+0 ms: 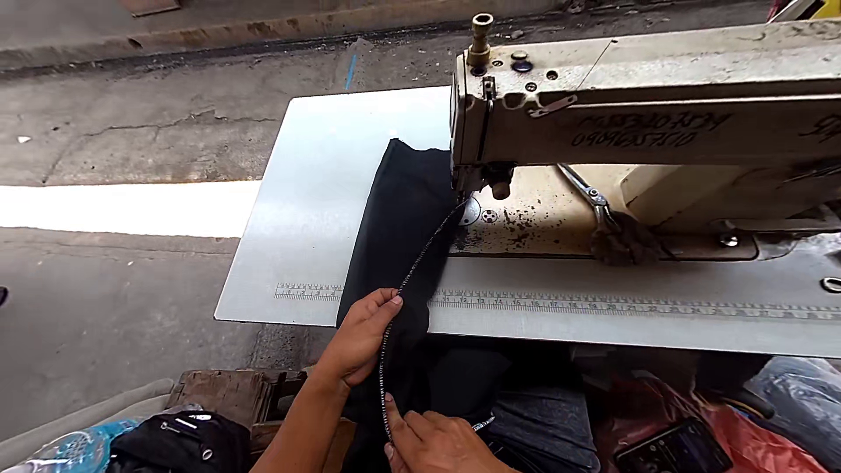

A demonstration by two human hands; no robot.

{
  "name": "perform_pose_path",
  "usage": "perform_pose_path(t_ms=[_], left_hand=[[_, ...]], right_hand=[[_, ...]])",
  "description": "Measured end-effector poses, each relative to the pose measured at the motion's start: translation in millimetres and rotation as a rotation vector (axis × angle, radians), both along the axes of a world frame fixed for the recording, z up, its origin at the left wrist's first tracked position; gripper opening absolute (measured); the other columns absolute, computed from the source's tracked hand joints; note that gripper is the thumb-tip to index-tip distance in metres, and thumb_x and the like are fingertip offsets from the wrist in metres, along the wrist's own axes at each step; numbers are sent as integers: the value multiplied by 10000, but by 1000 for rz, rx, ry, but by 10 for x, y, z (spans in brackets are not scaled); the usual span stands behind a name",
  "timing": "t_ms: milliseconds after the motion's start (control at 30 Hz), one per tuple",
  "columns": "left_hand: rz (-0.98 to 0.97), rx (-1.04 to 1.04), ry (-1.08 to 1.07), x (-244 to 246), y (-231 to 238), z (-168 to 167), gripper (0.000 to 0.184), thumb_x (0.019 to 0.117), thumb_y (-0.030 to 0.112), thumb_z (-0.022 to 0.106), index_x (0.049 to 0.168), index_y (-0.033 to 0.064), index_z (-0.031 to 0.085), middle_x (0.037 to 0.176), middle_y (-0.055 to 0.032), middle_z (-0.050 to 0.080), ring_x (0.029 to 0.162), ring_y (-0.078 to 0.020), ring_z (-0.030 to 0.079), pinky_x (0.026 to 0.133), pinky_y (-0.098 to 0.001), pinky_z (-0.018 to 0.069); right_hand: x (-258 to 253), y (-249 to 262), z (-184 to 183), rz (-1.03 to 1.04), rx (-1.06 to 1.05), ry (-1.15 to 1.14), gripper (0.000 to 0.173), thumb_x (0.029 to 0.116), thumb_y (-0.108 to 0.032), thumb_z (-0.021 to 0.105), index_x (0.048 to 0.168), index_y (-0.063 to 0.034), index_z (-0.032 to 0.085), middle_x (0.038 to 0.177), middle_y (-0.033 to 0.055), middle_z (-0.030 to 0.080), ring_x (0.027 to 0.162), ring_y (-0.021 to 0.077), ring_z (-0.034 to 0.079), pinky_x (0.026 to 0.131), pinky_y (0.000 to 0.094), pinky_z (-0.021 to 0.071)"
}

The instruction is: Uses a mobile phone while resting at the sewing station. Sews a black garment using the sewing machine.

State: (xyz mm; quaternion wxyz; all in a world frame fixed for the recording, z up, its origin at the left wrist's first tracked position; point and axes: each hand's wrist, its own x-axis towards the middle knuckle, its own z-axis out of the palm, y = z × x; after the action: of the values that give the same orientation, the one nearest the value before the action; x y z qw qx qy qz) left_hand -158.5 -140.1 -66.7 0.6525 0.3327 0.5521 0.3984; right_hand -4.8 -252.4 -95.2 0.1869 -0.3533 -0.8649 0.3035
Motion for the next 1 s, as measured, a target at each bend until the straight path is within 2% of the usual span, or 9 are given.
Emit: perform_pose_path(t_ms=[100, 233, 667, 1000], left_hand=[[-3, -23, -53, -12, 7, -62, 172, 1082, 49, 393, 1056, 32, 563, 829, 9, 692, 760, -47, 686, 726, -222, 594], [-27, -11, -66, -12, 15, -127, 159, 1075, 39, 405, 1043, 39, 561, 824, 22, 685, 754, -39, 679, 721, -210, 589], [-73, 33, 35, -17, 8, -196, 130, 1066, 54, 445, 1054, 33, 573, 836, 28, 657, 771, -25, 652, 732, -199, 565], [-101, 48, 96, 3, 0, -195, 123, 1064, 57, 454, 1084, 23, 571, 823, 35, 654, 750, -18, 647, 706, -186, 557]], right_hand=[[26, 7, -64, 10, 20, 18, 370, 1014, -178, 532, 1277, 42, 672, 718, 68, 673, 619, 201, 669, 546, 305, 542], [56, 56, -67, 46, -22, 21, 364, 1020, -178, 528, 1272, 37, 680, 728, 75, 672, 645, 218, 670, 566, 321, 542], [86, 98, -138, 72, 25, 35, 352, 1023, -188, 525, 1263, 4, 696, 739, 54, 669, 656, 200, 649, 570, 303, 515], [147, 72, -163, 58, 51, 89, 312, 1009, -171, 544, 1212, -21, 728, 741, 50, 663, 671, 198, 643, 582, 304, 512]])
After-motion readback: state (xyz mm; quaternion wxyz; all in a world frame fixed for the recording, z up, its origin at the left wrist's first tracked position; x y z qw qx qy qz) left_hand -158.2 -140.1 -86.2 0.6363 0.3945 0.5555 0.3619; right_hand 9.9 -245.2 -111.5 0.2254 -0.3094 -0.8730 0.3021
